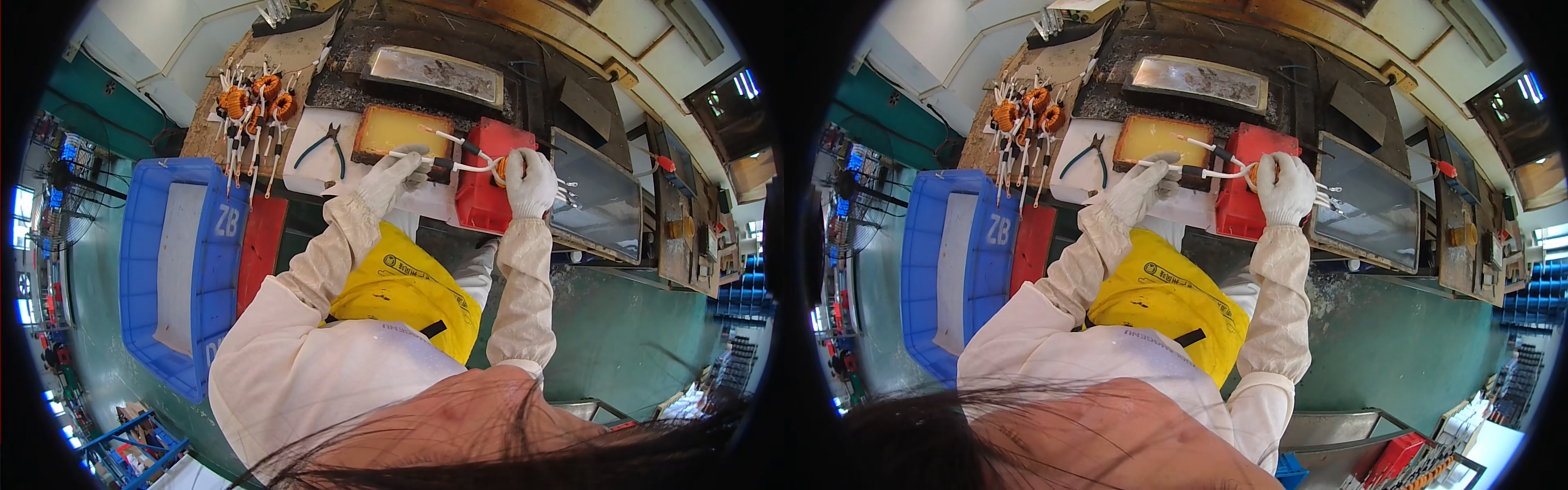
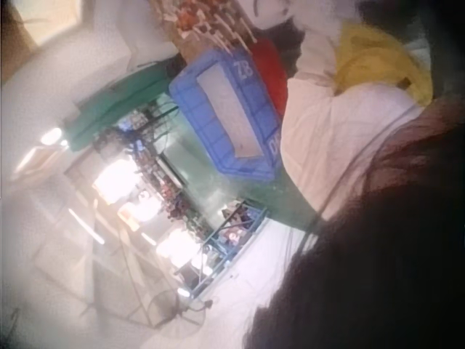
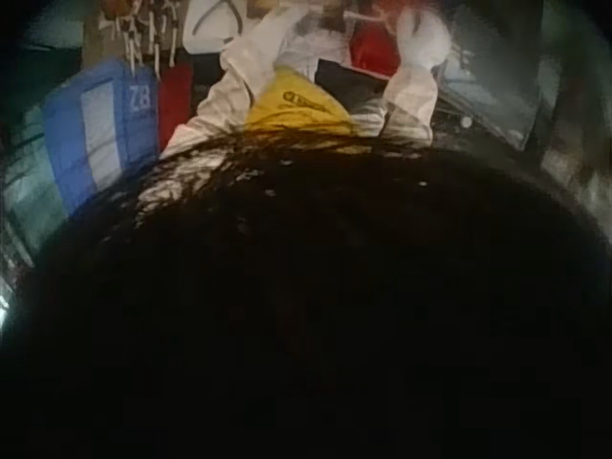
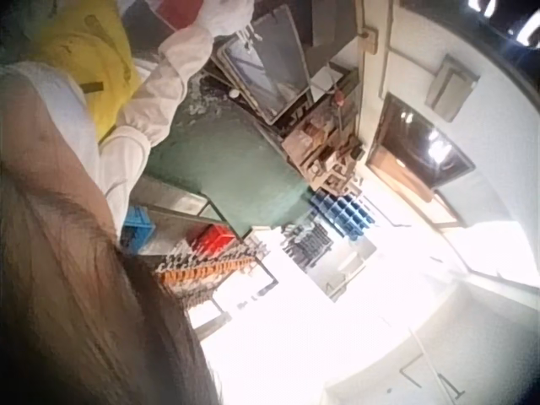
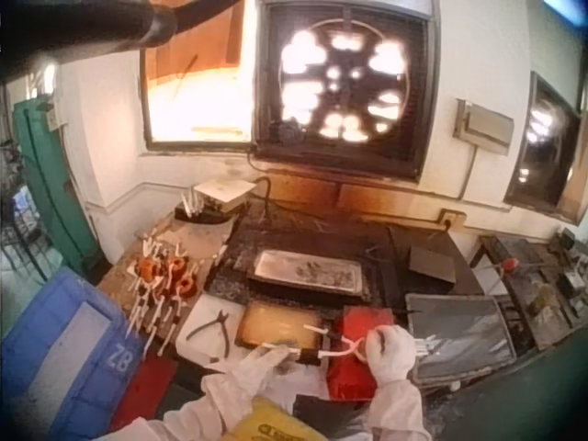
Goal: The recorder dips copper wire coils into a soldering bath and then places them on an industrial storage rack.
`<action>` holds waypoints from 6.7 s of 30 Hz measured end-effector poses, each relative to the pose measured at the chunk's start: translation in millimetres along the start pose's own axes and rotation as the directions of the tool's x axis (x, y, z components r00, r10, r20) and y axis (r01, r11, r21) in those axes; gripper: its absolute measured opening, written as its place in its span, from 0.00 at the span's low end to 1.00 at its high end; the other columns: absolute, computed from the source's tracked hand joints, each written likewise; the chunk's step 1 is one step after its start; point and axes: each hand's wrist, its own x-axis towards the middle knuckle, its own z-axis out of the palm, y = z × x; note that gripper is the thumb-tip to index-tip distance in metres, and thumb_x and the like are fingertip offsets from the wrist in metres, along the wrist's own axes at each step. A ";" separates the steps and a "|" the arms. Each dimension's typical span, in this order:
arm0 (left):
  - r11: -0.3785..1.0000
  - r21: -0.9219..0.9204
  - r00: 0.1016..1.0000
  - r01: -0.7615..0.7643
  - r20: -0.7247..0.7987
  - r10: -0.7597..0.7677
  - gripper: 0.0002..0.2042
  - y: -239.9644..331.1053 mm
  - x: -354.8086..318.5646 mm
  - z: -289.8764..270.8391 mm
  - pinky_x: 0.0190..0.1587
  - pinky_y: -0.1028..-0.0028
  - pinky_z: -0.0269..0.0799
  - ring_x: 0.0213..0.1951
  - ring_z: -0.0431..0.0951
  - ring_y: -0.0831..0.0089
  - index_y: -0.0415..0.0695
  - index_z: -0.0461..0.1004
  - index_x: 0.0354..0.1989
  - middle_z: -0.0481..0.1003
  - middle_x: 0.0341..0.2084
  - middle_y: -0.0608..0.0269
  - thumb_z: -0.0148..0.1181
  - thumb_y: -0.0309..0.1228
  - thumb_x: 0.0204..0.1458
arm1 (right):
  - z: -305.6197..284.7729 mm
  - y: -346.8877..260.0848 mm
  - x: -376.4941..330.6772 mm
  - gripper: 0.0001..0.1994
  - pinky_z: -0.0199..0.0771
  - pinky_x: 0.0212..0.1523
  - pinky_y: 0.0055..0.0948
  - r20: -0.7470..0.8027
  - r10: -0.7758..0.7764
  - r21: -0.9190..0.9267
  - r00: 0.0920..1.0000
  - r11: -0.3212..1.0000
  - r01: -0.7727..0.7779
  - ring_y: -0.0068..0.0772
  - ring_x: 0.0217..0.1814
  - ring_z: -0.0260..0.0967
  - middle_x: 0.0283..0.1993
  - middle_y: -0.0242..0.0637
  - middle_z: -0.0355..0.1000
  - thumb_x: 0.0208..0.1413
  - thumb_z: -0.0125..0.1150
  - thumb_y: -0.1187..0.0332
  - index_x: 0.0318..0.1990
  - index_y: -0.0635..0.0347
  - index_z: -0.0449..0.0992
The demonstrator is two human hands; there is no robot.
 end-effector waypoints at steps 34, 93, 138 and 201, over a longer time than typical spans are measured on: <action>0.809 0.545 0.892 -0.219 -0.225 0.392 0.23 139.6 -4.0 -144.9 0.45 0.74 0.72 0.40 0.76 0.73 0.38 0.70 0.54 0.76 0.40 0.60 0.62 0.41 0.55 | -2.7 -0.5 -0.1 0.09 0.72 0.35 0.42 0.032 -0.045 0.064 0.998 0.997 0.043 0.49 0.33 0.74 0.30 0.43 0.75 0.55 0.60 0.64 0.32 0.60 0.80; 0.248 0.813 0.848 -0.527 0.522 0.092 0.40 109.4 99.6 110.7 0.63 0.67 0.63 0.58 0.70 0.54 0.37 0.65 0.61 0.69 0.56 0.44 0.68 0.51 0.42 | -54.9 -53.7 -5.2 0.30 0.74 0.49 0.27 0.366 0.427 0.791 0.827 0.326 -0.518 0.32 0.48 0.69 0.50 0.45 0.69 0.62 0.44 0.77 0.72 0.60 0.48; 0.006 0.822 0.785 -0.569 0.546 -0.294 0.28 47.2 138.0 122.5 0.61 0.60 0.65 0.58 0.71 0.48 0.51 0.58 0.68 0.67 0.61 0.46 0.45 0.48 0.61 | -82.0 -4.2 -4.4 0.20 0.68 0.53 0.43 0.266 -0.068 -0.180 0.961 0.976 0.119 0.44 0.50 0.71 0.45 0.40 0.75 0.42 0.72 0.62 0.43 0.59 0.77; 0.961 -0.123 0.967 -0.248 -0.091 0.238 0.21 -8.1 55.9 1.0 0.62 0.64 0.63 0.58 0.70 0.66 0.47 0.69 0.61 0.70 0.55 0.60 0.57 0.39 0.61 | -33.7 14.1 31.4 0.48 0.67 0.62 0.44 0.505 -0.186 0.032 0.843 0.980 0.197 0.55 0.63 0.64 0.63 0.50 0.62 0.33 0.75 0.67 0.67 0.54 0.59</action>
